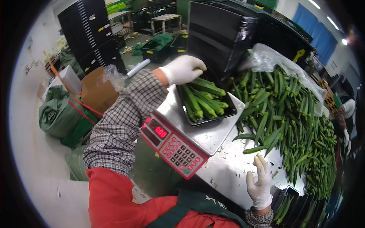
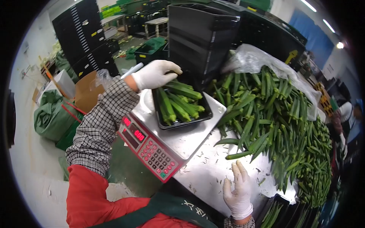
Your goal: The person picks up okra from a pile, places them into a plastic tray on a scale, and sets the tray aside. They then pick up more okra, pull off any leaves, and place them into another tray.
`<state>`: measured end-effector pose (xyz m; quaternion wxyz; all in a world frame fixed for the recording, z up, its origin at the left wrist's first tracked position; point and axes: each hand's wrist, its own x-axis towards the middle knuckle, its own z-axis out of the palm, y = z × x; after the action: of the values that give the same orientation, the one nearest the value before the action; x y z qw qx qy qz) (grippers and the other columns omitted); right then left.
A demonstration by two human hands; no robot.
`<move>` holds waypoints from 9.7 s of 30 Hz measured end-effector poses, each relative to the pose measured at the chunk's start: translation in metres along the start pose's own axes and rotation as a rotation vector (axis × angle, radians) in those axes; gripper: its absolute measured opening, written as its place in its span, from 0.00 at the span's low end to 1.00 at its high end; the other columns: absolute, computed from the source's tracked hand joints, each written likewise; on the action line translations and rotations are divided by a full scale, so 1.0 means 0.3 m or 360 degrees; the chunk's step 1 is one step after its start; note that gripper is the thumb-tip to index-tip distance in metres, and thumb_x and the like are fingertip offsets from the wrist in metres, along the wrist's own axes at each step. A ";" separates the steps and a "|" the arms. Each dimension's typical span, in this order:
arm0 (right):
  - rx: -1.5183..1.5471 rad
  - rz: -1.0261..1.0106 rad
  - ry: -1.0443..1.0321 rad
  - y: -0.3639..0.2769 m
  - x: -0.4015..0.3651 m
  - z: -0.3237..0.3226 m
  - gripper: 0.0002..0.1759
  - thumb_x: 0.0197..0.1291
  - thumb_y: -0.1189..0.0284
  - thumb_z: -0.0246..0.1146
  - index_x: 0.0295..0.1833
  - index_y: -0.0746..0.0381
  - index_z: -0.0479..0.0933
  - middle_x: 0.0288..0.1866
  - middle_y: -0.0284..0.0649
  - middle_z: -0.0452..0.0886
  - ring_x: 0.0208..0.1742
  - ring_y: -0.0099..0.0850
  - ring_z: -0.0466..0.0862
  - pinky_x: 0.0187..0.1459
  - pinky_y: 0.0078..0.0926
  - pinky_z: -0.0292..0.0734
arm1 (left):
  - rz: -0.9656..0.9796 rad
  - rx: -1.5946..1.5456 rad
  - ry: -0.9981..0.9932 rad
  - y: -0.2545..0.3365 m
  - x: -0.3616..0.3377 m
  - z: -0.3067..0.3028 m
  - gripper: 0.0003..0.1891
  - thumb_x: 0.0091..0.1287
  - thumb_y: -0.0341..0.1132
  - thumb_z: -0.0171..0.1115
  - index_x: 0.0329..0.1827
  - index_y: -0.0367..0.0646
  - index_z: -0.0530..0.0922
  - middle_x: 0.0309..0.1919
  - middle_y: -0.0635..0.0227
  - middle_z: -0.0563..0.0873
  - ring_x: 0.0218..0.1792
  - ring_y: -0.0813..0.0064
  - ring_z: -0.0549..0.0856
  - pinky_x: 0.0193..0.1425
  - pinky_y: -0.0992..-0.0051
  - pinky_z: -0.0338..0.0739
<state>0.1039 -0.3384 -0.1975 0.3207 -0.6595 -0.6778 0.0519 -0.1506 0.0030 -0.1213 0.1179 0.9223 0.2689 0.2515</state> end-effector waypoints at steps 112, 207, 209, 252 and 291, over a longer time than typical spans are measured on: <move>0.0459 0.0255 0.0435 0.254 -0.549 -0.052 0.10 0.46 0.81 0.64 0.37 0.63 0.82 0.27 0.42 0.82 0.25 0.39 0.82 0.29 0.31 0.77 | -0.1109 0.0533 -0.0112 0.613 0.523 0.823 0.44 0.59 0.62 0.59 0.71 0.42 0.60 0.67 0.51 0.65 0.64 0.51 0.70 0.65 0.59 0.70; 0.0301 0.0407 0.0528 0.218 -0.551 -0.001 0.27 0.50 0.72 0.71 0.55 0.69 0.73 0.33 0.40 0.78 0.20 0.25 0.72 0.26 0.22 0.72 | -0.0328 -0.0995 0.0182 0.997 -0.114 0.382 0.25 0.65 0.33 0.64 0.63 0.32 0.71 0.50 0.60 0.83 0.51 0.76 0.81 0.58 0.77 0.74; 0.0327 0.0478 0.0512 0.212 -0.543 -0.004 0.31 0.50 0.71 0.71 0.60 0.69 0.69 0.36 0.42 0.78 0.23 0.27 0.74 0.28 0.24 0.73 | -0.0391 -0.1070 0.0019 0.960 -0.188 0.466 0.24 0.65 0.32 0.64 0.62 0.32 0.72 0.51 0.58 0.83 0.52 0.75 0.81 0.59 0.78 0.74; -0.0175 0.0254 0.0690 0.182 -0.255 -0.119 0.12 0.55 0.74 0.63 0.47 0.60 0.79 0.37 0.45 0.76 0.39 0.42 0.80 0.39 0.35 0.77 | -0.1286 -0.3429 -0.0509 0.822 -0.457 0.696 0.19 0.71 0.38 0.55 0.60 0.35 0.70 0.48 0.56 0.81 0.49 0.66 0.82 0.56 0.62 0.78; 0.0142 0.0283 0.0817 0.157 -0.274 -0.120 0.12 0.54 0.80 0.62 0.46 0.65 0.78 0.33 0.46 0.78 0.34 0.44 0.79 0.36 0.34 0.76 | -0.1398 -0.3774 -0.0155 0.882 -0.461 0.755 0.21 0.70 0.33 0.56 0.64 0.37 0.67 0.56 0.54 0.77 0.58 0.60 0.77 0.66 0.58 0.72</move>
<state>0.1563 -0.4213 -0.2224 0.5049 -0.6933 -0.5108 -0.0591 -0.0164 -0.3115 -0.2748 0.9527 0.0924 0.1571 0.2430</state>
